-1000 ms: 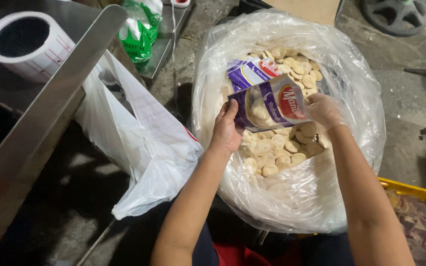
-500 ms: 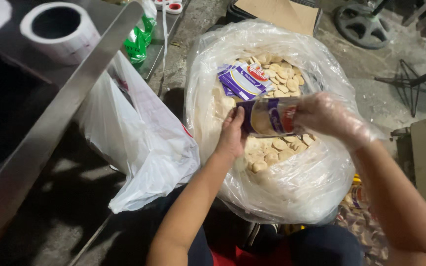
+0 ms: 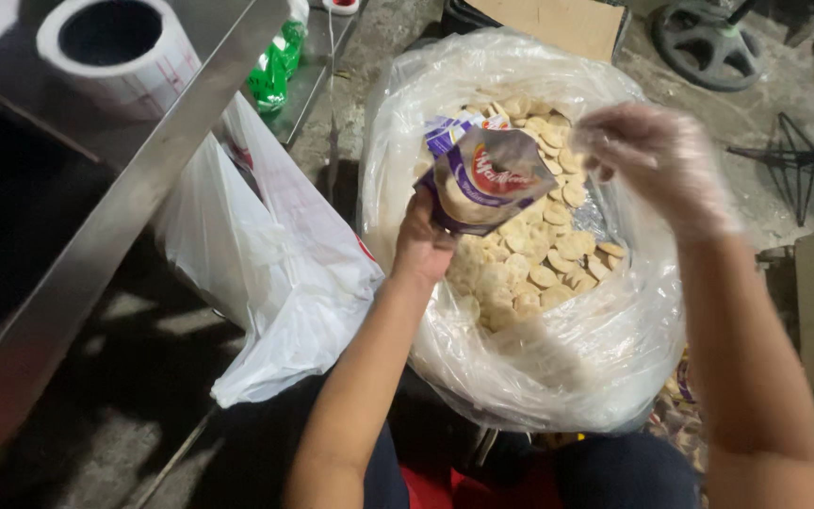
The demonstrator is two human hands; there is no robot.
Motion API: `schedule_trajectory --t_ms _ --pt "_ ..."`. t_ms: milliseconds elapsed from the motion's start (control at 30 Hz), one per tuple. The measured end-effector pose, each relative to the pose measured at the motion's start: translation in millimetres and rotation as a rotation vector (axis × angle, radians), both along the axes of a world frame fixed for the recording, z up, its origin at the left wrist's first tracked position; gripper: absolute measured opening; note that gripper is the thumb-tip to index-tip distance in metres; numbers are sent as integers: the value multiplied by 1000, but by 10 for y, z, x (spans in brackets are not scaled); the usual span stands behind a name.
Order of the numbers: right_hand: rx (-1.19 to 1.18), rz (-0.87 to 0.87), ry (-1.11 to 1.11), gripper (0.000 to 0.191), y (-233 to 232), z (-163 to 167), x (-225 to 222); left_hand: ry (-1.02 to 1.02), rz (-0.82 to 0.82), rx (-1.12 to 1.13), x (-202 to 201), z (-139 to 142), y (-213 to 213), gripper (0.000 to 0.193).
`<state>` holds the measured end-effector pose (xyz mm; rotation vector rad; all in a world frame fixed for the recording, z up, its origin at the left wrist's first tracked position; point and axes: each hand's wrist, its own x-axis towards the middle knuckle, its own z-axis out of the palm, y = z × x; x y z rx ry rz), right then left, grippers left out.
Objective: The person puts on a disposable glove and then fills small foil packets with round cookies from a large plastic bag. They repeatedly pick up cookies and place them into the packets, which are then set aside.
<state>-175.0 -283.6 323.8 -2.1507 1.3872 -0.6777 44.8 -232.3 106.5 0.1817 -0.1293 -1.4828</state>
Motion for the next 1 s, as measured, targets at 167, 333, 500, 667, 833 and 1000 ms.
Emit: schedule_trajectory --t_ms 167,333,500,667,833,1000 --pt "128 -140 956 43 -386 -1054 -41 -44 -26 12 39 -55 -25 48" --pt "125 78 692 55 -359 -1473 -230 -77 -29 88 26 -69 -7 43" --pt "575 -151 -291 33 -366 -1217 -469 -101 4 69 59 -63 -3 40" --pt "362 109 -580 17 71 -451 -458 -109 31 101 -26 -68 -18 35" --pt "-176 296 286 17 499 211 124 -173 29 143 -202 -69 14 36" --pt "8 409 1053 30 513 426 551 -98 -78 141 -325 20 122 41"
